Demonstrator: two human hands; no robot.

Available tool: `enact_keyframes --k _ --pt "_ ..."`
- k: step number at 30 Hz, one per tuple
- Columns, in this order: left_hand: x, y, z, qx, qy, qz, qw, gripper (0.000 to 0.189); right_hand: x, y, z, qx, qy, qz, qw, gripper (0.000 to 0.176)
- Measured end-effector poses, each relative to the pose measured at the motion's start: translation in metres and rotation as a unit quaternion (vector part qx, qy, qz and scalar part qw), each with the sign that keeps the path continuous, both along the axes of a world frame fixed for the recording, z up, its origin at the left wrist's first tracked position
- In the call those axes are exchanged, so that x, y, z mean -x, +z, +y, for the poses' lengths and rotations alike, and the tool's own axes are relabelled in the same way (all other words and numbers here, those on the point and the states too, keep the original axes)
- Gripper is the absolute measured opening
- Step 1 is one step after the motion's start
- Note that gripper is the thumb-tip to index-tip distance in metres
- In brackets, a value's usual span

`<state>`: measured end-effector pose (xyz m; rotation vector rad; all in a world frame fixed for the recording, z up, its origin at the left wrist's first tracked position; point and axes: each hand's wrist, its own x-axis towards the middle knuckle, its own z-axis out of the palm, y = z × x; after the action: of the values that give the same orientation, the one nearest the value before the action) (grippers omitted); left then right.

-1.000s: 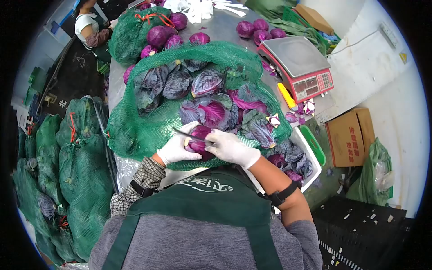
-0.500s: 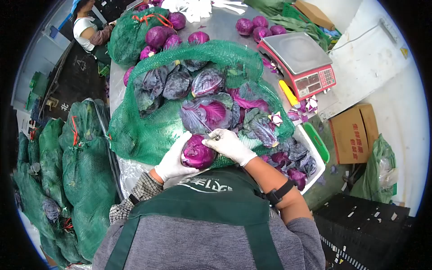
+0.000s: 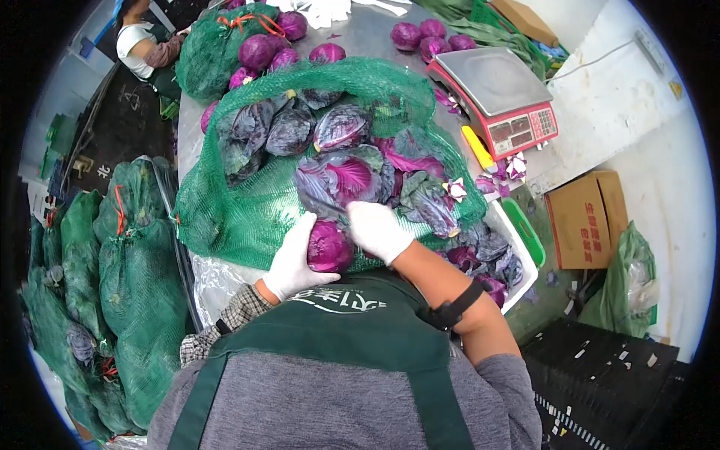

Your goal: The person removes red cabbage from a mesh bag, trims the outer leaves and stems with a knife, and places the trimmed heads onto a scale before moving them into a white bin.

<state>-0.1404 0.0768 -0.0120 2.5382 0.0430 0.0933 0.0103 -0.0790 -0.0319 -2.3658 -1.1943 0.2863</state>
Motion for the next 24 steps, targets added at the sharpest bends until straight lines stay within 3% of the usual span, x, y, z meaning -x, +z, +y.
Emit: enact_keyframes --k 2,4,5,6,8,10,15,17,20,22,24 --pt "0.01 -0.006 0.011 0.007 -0.001 -0.022 1.0 0.116 -0.01 -0.014 -0.028 -0.022 -0.046 0.034 0.998 0.014" --pt "0.018 -0.011 0.018 0.095 0.027 -0.028 0.995 0.116 -0.021 -0.027 -0.059 -0.064 -0.181 0.162 0.968 0.021" --pt "0.018 -0.012 0.017 0.093 0.021 -0.033 0.995 0.115 -0.018 -0.01 -0.064 -0.046 -0.197 0.23 0.952 0.03" --pt "0.016 -0.013 0.014 0.055 0.02 -0.036 0.998 0.115 -0.008 0.003 -0.06 -0.121 -0.149 0.227 0.955 0.037" --pt "0.01 -0.002 0.006 0.048 0.032 -0.022 0.998 0.113 0.013 0.034 -0.031 -0.121 -0.117 0.332 0.928 0.041" --pt "0.01 -0.004 0.003 0.038 0.041 -0.016 0.998 0.113 0.023 0.03 -0.012 -0.085 -0.057 0.343 0.934 0.041" --pt "0.011 -0.004 -0.004 0.029 0.053 -0.013 0.998 0.115 0.029 0.027 -0.007 -0.084 -0.055 0.312 0.945 0.03" --pt "0.01 -0.002 -0.006 0.035 0.06 -0.014 0.997 0.115 0.032 0.034 -0.004 -0.068 -0.023 0.203 0.977 0.023" --pt "0.011 -0.006 -0.003 0.024 0.065 -0.021 0.997 0.115 0.03 0.031 -0.003 -0.078 -0.014 0.186 0.979 0.018" --pt "0.013 -0.008 0.002 0.043 0.063 -0.026 0.997 0.116 0.024 0.018 -0.004 -0.112 -0.068 0.186 0.974 0.017" --pt "0.018 -0.012 0.008 0.072 0.067 -0.027 0.995 0.116 -0.005 -0.016 -0.017 -0.112 -0.147 0.111 0.976 0.016"
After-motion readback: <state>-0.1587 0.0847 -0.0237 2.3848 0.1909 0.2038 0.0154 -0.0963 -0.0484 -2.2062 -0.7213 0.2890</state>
